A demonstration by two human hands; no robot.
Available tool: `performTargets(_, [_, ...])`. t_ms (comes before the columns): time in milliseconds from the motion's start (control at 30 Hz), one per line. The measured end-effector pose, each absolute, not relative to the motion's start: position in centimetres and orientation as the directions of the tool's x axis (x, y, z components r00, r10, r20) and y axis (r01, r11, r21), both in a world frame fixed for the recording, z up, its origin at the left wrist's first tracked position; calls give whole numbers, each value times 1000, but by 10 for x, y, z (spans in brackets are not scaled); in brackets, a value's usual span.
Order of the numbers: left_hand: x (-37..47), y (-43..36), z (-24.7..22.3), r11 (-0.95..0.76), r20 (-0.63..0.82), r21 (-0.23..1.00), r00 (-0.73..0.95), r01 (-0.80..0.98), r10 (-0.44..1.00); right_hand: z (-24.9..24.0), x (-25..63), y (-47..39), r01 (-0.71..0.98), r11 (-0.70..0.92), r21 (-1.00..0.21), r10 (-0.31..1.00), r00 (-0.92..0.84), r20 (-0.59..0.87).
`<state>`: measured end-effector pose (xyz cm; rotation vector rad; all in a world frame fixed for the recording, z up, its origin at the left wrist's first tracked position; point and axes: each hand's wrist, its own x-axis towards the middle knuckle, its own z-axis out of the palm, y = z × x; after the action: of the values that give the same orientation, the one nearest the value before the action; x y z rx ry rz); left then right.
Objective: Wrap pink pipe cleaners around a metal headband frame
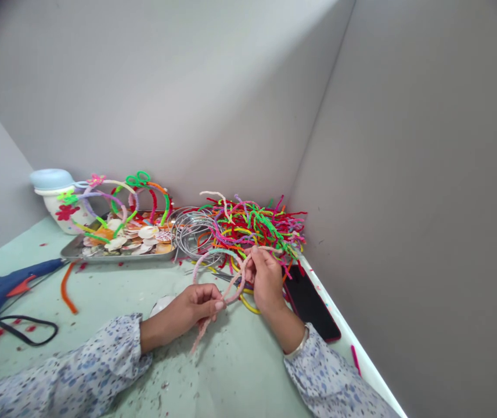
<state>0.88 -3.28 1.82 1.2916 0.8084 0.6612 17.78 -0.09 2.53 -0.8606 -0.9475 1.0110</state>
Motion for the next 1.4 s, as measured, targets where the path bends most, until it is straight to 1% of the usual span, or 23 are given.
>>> performTargets(133, [8,-34,20,144,-149,988,586,54,796,28,182,2,-299,306,-904,940,244,238])
performTargets(333, [5,-35,22,138,-161,987,633,86,757,31,182,0,-302,275,-913,955,191,225])
performTargets(433, [5,-35,20,150,-159,986,656,70,738,31,181,0,-333,228,-915,971,141,191])
performTargets(600, [5,-32,20,147,-102,989,679,-9,727,27,175,-6,-342,146,-928,989,44,139])
performTargets(800, [7,-32,26,120,-65,992,636,-45,769,20,166,-13,-308,93,-947,987,-97,129])
performTargets(900, [7,-32,25,141,-79,989,621,-52,780,18,167,-11,-313,90,-945,990,-75,119])
performTargets(1033, [6,-30,24,239,-143,969,644,-63,751,19,170,-6,-399,104,-911,994,18,106])
performTargets(1133, [7,-29,25,284,-179,957,655,-56,734,20,173,-3,-432,144,-890,989,90,116])
performTargets(1233, [8,-30,25,296,-183,953,657,-65,732,19,175,-1,-430,183,-884,980,147,131])
performTargets(1400, [7,-31,26,267,-172,963,665,-42,727,17,178,2,-427,191,-884,978,160,135])
